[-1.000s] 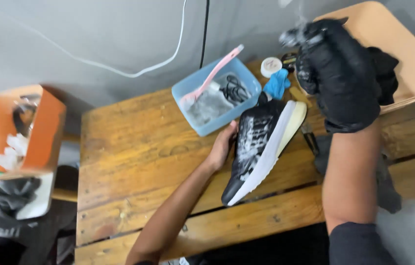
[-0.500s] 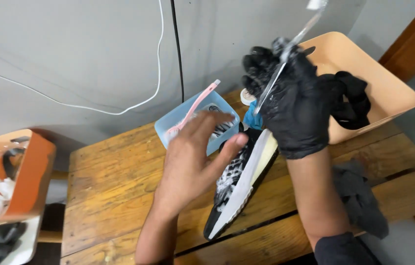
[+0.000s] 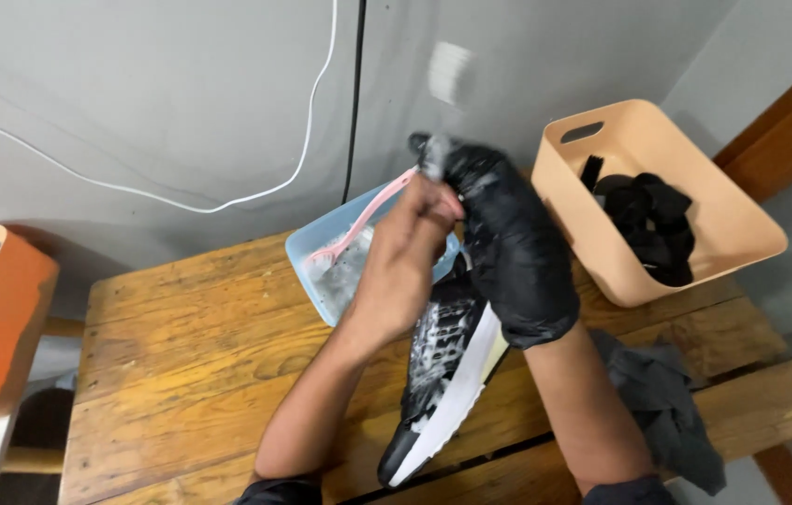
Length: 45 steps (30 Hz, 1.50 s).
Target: Cleaning a black sneaker by applying solution, scrubbing with brushes, and wiping with a cloth, with a focus on the tongue area.
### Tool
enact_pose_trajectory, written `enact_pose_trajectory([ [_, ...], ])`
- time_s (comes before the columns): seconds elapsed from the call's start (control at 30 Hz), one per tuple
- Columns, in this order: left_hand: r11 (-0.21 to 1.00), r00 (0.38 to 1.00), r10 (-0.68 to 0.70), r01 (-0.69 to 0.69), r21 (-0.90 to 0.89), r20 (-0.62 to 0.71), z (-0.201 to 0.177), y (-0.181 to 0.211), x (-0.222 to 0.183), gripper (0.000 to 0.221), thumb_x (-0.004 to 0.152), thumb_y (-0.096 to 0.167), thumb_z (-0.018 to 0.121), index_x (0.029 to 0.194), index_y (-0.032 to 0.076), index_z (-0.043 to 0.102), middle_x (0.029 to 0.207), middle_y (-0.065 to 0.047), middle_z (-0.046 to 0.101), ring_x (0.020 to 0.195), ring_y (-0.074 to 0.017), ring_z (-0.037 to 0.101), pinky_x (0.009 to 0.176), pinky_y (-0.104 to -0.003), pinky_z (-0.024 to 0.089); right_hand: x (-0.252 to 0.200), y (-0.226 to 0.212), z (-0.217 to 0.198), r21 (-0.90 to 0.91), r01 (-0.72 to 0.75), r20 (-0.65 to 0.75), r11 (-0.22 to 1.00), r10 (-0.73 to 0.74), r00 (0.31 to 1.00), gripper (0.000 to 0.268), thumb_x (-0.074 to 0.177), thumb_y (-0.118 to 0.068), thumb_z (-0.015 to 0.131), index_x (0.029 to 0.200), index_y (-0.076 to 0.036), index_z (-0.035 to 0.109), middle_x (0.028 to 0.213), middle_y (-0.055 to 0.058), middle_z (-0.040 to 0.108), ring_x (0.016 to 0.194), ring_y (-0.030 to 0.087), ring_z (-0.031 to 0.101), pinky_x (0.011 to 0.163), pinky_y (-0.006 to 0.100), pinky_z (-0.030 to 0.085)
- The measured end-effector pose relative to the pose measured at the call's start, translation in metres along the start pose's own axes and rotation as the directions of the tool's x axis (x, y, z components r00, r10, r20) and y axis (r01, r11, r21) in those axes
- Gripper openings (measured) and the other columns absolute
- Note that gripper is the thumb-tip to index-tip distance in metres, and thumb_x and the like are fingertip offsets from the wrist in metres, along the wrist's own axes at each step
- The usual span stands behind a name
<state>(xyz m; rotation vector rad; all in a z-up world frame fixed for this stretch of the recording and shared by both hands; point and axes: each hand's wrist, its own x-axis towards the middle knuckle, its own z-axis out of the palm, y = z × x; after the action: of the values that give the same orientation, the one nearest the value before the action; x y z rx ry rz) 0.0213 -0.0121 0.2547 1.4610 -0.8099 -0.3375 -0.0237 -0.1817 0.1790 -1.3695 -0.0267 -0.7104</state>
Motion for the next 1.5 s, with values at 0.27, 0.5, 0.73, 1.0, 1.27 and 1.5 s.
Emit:
enact_pose_trajectory([
  [0.27,0.955,0.917,0.292,-0.296,-0.027,0.273,0.011,0.017,-0.014,0.037,0.095,0.027,0.069,0.098,0.020,0.032,0.081,0.006,0.038,0.065,-0.0074,0.037,0.055,-0.023,0.037,0.012,0.040,-0.075,-0.351,0.084,0.005,0.933,-0.088,0.996,0.024,0.098,-0.028,0.059,0.107,-0.009,0.071,0.109,0.018,0.068,0.106,0.035,0.068,0.095,0.042,0.054],
  [0.5,0.954,0.945,0.159,-0.222,0.202,0.286,0.032,0.003,-0.016,0.042,0.091,0.021,0.070,0.098,0.011,0.030,0.098,-0.002,0.054,0.074,-0.0147,0.053,0.065,-0.031,0.047,0.017,0.069,-0.085,-0.686,0.200,0.088,0.699,-0.194,0.977,0.023,0.097,-0.027,0.059,0.100,-0.008,0.072,0.097,0.016,0.069,0.096,0.034,0.069,0.090,0.041,0.054],
  [0.73,0.847,0.945,0.327,-0.283,0.450,-0.020,0.013,-0.017,0.002,0.028,0.089,0.010,0.066,0.099,0.011,0.041,0.076,-0.013,0.069,0.061,-0.0419,0.068,0.055,-0.048,0.052,0.025,0.109,-0.049,-0.884,0.311,0.230,0.348,-0.256,0.939,0.024,0.097,-0.026,0.059,0.093,-0.008,0.074,0.085,0.014,0.069,0.087,0.033,0.069,0.085,0.039,0.054],
  [1.0,0.844,0.859,0.361,-0.135,0.519,-0.364,-0.036,-0.029,0.025,0.027,0.092,0.002,0.061,0.099,0.013,0.037,0.087,-0.007,0.072,0.048,-0.0316,0.063,0.048,-0.039,0.049,-0.031,0.077,0.039,-0.896,0.353,0.286,0.271,-0.256,0.923,0.023,0.099,-0.021,0.056,0.098,-0.004,0.071,0.088,0.015,0.068,0.092,0.032,0.066,0.089,0.039,0.051],
  [1.27,0.842,0.709,0.447,-0.127,0.525,-0.546,-0.068,-0.003,0.015,0.023,0.098,0.006,0.054,0.097,0.014,0.033,0.095,-0.001,0.065,0.077,-0.0171,0.060,0.063,-0.031,0.046,-0.049,-0.134,0.069,-0.653,0.189,0.563,0.734,0.303,0.769,0.029,0.108,-0.037,0.046,0.093,-0.011,0.047,0.077,0.000,0.049,0.067,0.017,0.046,0.065,0.035,0.039],
  [1.5,0.866,0.791,0.392,-0.145,0.478,-0.469,-0.064,0.001,0.010,0.025,0.098,-0.002,0.052,0.098,0.013,0.031,0.096,-0.004,0.057,0.081,-0.0175,0.059,0.079,-0.035,0.047,-0.040,-0.163,0.039,-0.641,0.312,0.273,0.701,-0.172,0.947,0.022,0.103,-0.002,0.059,0.121,0.010,0.064,0.137,0.029,0.066,0.118,0.030,0.071,0.097,0.030,0.060],
])
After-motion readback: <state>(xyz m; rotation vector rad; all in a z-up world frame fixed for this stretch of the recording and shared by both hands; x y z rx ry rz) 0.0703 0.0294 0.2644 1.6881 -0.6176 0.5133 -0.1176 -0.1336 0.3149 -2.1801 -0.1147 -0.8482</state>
